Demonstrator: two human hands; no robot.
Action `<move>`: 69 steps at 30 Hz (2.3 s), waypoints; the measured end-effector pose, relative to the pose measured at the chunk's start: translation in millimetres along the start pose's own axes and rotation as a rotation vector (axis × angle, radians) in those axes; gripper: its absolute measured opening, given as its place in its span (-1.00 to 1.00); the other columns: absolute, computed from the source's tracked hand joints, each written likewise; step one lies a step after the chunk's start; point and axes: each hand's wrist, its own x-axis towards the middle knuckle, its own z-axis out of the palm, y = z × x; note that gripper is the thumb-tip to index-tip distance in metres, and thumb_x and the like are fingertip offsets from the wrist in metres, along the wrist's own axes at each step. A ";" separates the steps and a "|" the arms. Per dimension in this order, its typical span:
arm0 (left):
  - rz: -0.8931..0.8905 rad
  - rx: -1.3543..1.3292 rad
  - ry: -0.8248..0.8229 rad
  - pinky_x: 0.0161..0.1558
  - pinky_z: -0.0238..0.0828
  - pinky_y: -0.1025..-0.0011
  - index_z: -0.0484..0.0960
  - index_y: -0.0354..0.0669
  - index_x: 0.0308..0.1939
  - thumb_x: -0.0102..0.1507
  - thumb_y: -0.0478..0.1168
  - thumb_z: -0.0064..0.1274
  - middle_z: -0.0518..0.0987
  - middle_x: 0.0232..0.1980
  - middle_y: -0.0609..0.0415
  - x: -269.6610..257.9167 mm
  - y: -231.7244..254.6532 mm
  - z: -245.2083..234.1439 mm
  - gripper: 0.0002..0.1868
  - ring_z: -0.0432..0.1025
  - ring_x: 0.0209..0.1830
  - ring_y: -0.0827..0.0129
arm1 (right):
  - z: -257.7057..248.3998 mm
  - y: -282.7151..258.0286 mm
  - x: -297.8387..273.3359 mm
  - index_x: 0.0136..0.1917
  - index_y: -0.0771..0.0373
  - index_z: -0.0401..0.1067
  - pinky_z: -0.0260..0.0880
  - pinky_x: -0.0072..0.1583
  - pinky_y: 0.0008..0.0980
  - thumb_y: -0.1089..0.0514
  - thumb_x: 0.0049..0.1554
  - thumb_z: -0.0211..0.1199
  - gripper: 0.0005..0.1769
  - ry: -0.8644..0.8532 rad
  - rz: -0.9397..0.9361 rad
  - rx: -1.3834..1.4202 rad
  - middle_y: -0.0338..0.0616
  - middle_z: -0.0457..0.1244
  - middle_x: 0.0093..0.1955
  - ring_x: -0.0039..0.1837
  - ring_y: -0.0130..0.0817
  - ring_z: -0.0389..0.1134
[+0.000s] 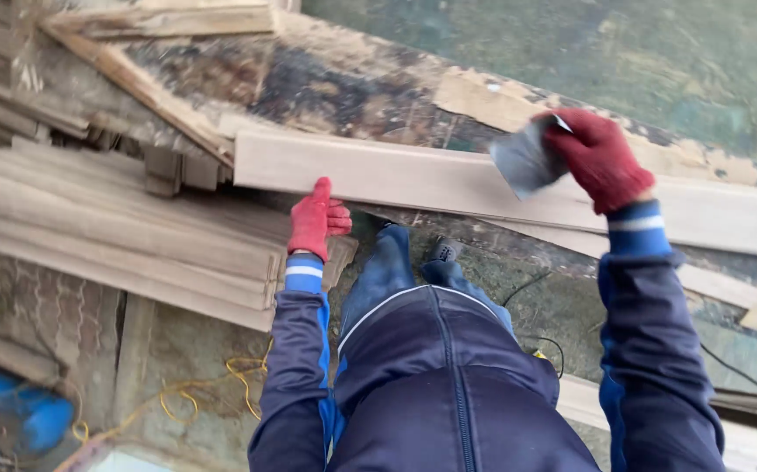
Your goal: The person is sanding a long wooden plank by hand using sandpaper.
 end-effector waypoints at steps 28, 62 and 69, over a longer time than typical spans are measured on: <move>1.305 1.326 0.055 0.50 -0.65 -0.32 0.30 -0.15 0.65 0.48 0.11 0.13 -0.03 0.67 -0.22 55.1 177.9 -62.0 -0.25 -0.28 0.65 -0.16 | 229.7 -20.8 -8.1 0.72 0.27 0.03 -0.64 0.66 -0.01 -0.28 0.40 -0.11 -0.17 -0.101 -0.464 -0.961 0.08 -0.30 0.77 0.75 -0.04 -0.45; 1.170 1.394 0.008 0.48 -0.57 -0.50 0.16 -0.06 0.64 0.51 0.04 0.03 -0.02 0.67 -0.15 55.5 175.4 -59.2 -0.31 -0.28 0.65 -0.16 | 376.1 -120.9 37.8 0.65 0.30 0.06 -0.41 0.63 0.23 -0.19 0.30 0.20 -0.15 -0.096 -0.504 -0.871 0.19 -0.17 0.70 0.70 0.17 -0.32; 1.172 1.391 0.033 0.50 -0.66 -0.41 0.21 -0.06 0.67 0.53 0.02 0.09 -0.06 0.69 -0.07 60.7 172.2 -61.3 -0.30 -0.29 0.68 -0.08 | 410.2 -125.7 48.8 0.66 0.27 0.07 -0.27 0.64 0.16 -0.24 0.37 0.09 -0.21 -0.018 -0.539 -0.835 0.07 -0.14 0.70 0.69 0.09 -0.21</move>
